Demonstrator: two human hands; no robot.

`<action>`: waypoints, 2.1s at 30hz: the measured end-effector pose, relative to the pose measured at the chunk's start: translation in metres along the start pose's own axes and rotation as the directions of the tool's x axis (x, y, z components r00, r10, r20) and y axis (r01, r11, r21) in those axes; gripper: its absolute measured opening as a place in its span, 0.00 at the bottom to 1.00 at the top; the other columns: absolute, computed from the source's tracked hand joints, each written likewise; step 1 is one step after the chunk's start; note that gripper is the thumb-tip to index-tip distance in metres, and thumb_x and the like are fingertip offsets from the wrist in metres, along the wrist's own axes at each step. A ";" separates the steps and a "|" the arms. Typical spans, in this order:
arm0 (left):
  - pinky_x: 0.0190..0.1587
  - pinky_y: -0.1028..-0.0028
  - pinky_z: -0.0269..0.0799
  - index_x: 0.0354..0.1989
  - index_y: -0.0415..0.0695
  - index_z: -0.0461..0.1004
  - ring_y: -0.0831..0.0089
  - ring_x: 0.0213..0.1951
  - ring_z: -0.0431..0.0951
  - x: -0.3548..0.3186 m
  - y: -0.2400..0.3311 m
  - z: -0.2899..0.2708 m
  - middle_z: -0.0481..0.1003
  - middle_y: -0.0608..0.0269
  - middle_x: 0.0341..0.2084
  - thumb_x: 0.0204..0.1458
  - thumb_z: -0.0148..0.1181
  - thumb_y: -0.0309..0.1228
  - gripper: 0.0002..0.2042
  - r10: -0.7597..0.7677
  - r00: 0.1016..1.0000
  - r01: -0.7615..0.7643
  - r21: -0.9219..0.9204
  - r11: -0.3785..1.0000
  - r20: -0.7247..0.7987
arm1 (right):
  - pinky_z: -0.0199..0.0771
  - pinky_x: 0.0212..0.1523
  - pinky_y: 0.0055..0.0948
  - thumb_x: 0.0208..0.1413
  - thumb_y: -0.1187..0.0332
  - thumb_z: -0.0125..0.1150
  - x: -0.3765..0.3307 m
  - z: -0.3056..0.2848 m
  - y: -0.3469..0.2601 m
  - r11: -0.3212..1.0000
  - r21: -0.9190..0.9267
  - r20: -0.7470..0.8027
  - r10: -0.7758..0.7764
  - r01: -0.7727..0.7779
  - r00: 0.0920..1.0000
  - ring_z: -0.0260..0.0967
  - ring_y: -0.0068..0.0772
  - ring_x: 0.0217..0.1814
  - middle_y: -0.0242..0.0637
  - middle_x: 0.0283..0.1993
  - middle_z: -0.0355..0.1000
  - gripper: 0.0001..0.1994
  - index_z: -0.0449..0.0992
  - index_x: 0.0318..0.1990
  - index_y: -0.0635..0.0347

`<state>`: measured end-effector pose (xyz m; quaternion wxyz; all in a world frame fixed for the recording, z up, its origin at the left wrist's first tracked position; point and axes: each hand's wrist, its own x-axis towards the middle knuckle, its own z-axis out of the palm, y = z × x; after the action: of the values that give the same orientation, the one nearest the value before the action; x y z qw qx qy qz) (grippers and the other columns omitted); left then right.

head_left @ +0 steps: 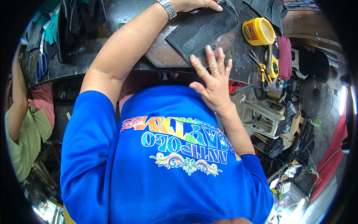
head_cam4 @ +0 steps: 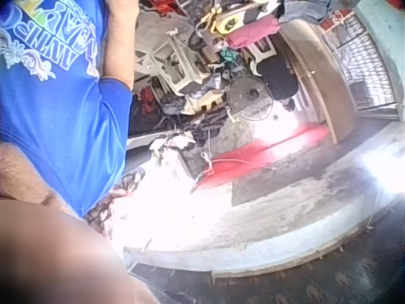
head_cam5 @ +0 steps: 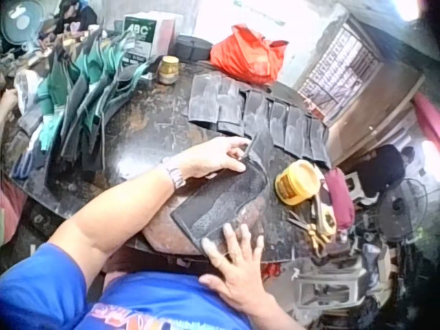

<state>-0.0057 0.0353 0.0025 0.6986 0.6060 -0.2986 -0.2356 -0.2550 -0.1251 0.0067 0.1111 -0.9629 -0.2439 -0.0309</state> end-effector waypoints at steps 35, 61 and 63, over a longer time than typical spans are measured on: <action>0.52 0.71 0.75 0.65 0.35 0.65 0.65 0.45 0.82 0.017 -0.024 -0.024 0.82 0.50 0.45 0.48 0.69 0.29 0.34 0.151 0.988 -0.150 0.513 0.845 0.040 | 0.23 0.73 0.67 0.65 0.40 0.43 0.078 -0.033 0.031 0.987 0.160 0.011 -0.031 0.029 0.999 0.30 0.49 0.82 0.41 0.78 0.48 0.31 0.72 0.64 0.50; 0.30 0.76 0.70 0.67 0.35 0.61 0.77 0.33 0.74 0.000 -0.006 -0.020 0.79 0.60 0.41 0.49 0.67 0.23 0.35 -0.055 0.998 0.051 0.148 0.988 0.023 | 0.17 0.73 0.66 0.61 0.28 0.22 0.072 -0.028 0.004 0.912 0.402 0.128 -0.147 0.084 0.981 0.29 0.49 0.83 0.37 0.78 0.48 0.42 0.73 0.64 0.41; 0.30 0.76 0.70 0.67 0.35 0.61 0.77 0.34 0.73 0.000 -0.005 -0.020 0.79 0.61 0.40 0.49 0.66 0.23 0.35 -0.056 0.998 0.049 0.168 0.985 0.034 | 0.17 0.74 0.62 0.60 0.29 0.08 0.071 -0.032 0.011 0.853 0.518 0.022 -0.093 0.068 0.995 0.31 0.48 0.83 0.37 0.77 0.53 0.48 0.79 0.58 0.41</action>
<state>0.0081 0.0487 -0.0047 0.6330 0.6656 -0.3146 -0.2395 -0.1878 -0.1094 0.0439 0.3584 -0.8872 -0.2857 0.0534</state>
